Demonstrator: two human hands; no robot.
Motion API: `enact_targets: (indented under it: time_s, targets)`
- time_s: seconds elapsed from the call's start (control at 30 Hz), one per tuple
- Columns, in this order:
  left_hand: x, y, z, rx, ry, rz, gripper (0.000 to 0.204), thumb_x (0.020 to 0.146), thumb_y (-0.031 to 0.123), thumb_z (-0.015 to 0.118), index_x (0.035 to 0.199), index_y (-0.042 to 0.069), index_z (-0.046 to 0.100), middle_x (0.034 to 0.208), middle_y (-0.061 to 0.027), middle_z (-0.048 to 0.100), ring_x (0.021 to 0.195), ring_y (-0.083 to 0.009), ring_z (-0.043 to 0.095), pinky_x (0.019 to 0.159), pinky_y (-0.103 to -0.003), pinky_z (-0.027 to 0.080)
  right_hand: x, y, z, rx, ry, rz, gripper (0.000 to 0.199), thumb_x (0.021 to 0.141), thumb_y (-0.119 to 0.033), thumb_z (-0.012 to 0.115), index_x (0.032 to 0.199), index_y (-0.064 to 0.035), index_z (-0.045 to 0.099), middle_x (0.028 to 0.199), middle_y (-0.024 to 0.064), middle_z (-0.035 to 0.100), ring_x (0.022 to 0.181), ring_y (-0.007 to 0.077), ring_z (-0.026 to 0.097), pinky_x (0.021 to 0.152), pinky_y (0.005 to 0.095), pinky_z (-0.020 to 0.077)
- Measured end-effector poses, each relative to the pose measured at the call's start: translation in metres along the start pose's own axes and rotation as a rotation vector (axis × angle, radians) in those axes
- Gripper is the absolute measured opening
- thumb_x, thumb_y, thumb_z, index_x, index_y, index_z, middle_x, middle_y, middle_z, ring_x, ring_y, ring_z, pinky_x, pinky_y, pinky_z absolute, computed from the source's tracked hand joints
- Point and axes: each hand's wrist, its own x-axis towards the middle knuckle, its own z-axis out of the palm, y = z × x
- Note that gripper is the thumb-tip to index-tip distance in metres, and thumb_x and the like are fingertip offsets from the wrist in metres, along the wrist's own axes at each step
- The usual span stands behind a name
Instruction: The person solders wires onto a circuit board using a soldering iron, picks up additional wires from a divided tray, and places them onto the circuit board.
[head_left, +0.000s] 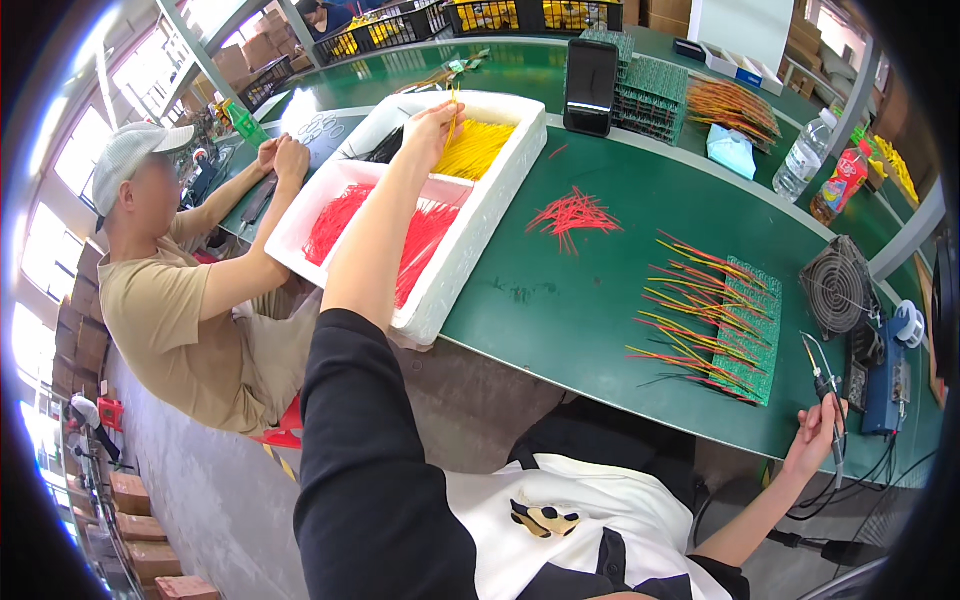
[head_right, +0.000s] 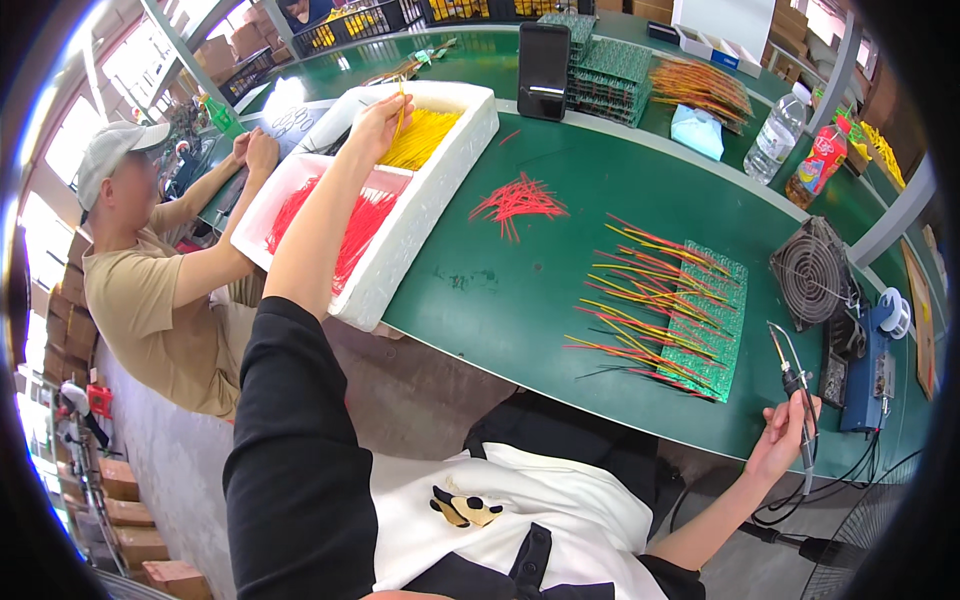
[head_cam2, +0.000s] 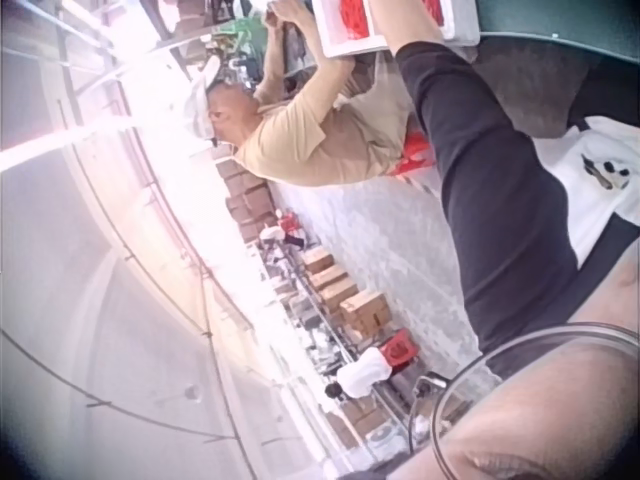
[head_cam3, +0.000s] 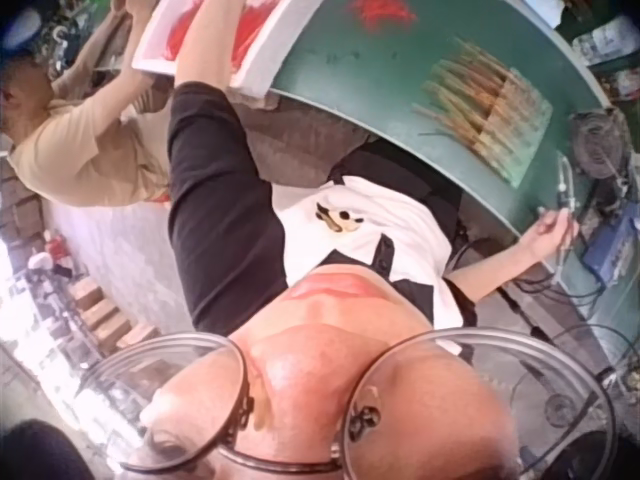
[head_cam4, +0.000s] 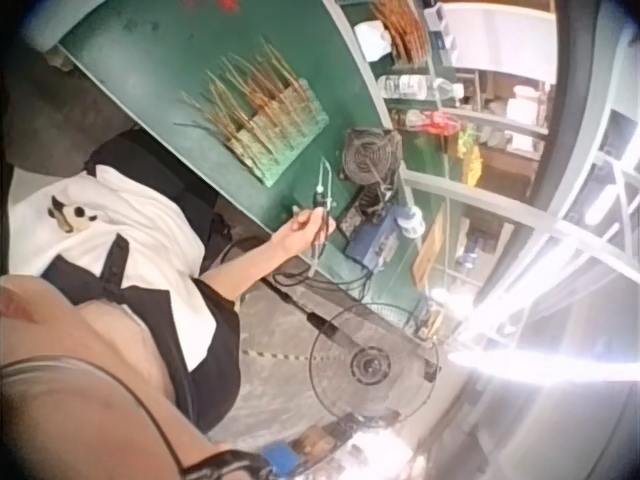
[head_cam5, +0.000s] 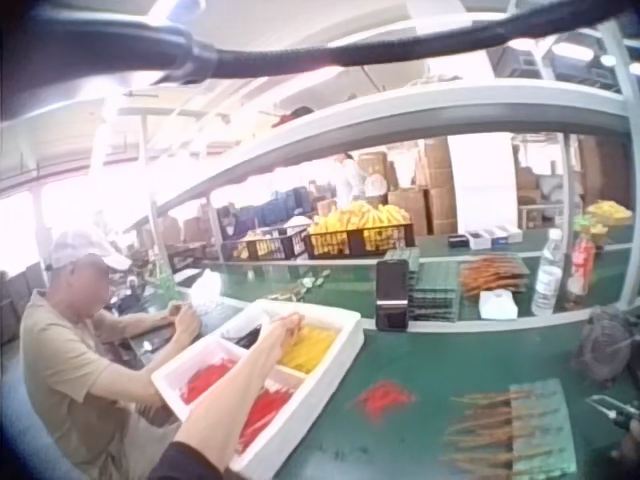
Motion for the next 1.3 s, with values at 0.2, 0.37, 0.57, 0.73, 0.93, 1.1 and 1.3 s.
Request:
enact_targets:
  time_s: [0.2, 0.37, 0.57, 0.73, 0.93, 1.1, 1.3]
  targets:
    - [0.002, 0.0, -0.002, -0.013, -0.008, 0.001, 0.028, 0.089, 0.009, 0.058, 0.114, -0.001, 0.053, 0.104, -0.0098, 0.064, 0.09, -0.0165, 0.062, 0.072, -0.027, 0.051, 0.002, 0.002, -0.002, 0.038, -0.015, -0.017, 0.009, 0.094, -0.016, 0.051, 0.086, -0.0116, 0.052, 0.055, -0.0061, 0.035, 0.044, -0.0003, 0.027, 0.056, 0.0161, 0.0408]
    - [0.004, -0.004, -0.004, 0.011, -0.021, 0.016, 0.028, 0.09, 0.011, 0.057, 0.115, -0.001, 0.053, 0.104, -0.0097, 0.064, 0.088, -0.0157, 0.062, 0.071, -0.026, 0.051, 0.004, 0.003, -0.007, 0.029, -0.021, -0.016, 0.008, 0.094, -0.015, 0.051, 0.088, -0.0105, 0.054, 0.056, -0.0057, 0.035, 0.044, -0.0003, 0.027, 0.056, 0.0163, 0.0409]
    - [-0.004, 0.001, -0.002, 0.057, 0.017, 0.061, 0.028, 0.092, 0.013, 0.053, 0.116, -0.002, 0.053, 0.106, -0.0104, 0.064, 0.088, -0.0156, 0.061, 0.068, -0.026, 0.05, 0.003, 0.004, -0.005, 0.034, -0.02, -0.026, 0.007, 0.093, -0.014, 0.053, 0.087, -0.0094, 0.05, 0.054, -0.0054, 0.033, 0.044, 0.0005, 0.027, 0.054, 0.0178, 0.0409]
    - [-0.009, 0.002, 0.004, 0.071, 0.002, 0.076, 0.026, 0.094, 0.014, 0.049, 0.114, -0.003, 0.053, 0.108, -0.011, 0.064, 0.088, -0.0159, 0.062, 0.067, -0.025, 0.051, 0.0, 0.002, -0.006, 0.035, -0.032, -0.036, 0.007, 0.093, -0.013, 0.052, 0.088, -0.0089, 0.051, 0.055, -0.0053, 0.034, 0.045, 0.0003, 0.028, 0.056, 0.0172, 0.0413]
    - [-0.008, 0.002, 0.004, 0.122, 0.054, 0.119, 0.026, 0.094, 0.014, 0.05, 0.113, -0.003, 0.054, 0.103, -0.0118, 0.066, 0.086, -0.0147, 0.061, 0.068, -0.025, 0.051, 0.002, 0.005, -0.006, 0.036, -0.033, -0.044, 0.005, 0.094, -0.013, 0.051, 0.09, -0.0084, 0.051, 0.056, -0.005, 0.034, 0.045, 0.0004, 0.028, 0.056, 0.0172, 0.0418]
    - [-0.01, 0.004, 0.01, 0.354, 0.146, 0.177, 0.026, 0.094, 0.015, 0.05, 0.113, -0.003, 0.055, 0.097, -0.0099, 0.068, 0.08, -0.0118, 0.06, 0.063, -0.021, 0.046, -0.001, 0.002, 0.0, 0.051, -0.006, -0.076, 0.005, 0.093, -0.012, 0.052, 0.09, -0.0079, 0.049, 0.055, -0.0047, 0.034, 0.044, 0.001, 0.028, 0.055, 0.0177, 0.0429]
    - [-0.022, 0.013, 0.017, 0.332, 0.202, 0.298, 0.022, 0.094, 0.015, 0.05, 0.111, 0.002, 0.051, 0.095, -0.0093, 0.069, 0.069, -0.0108, 0.059, 0.059, -0.022, 0.044, 0.0, 0.005, -0.001, 0.073, -0.056, -0.07, 0.006, 0.094, -0.012, 0.05, 0.089, -0.01, 0.051, 0.055, -0.0054, 0.034, 0.044, 0.0004, 0.028, 0.056, 0.0176, 0.0409]
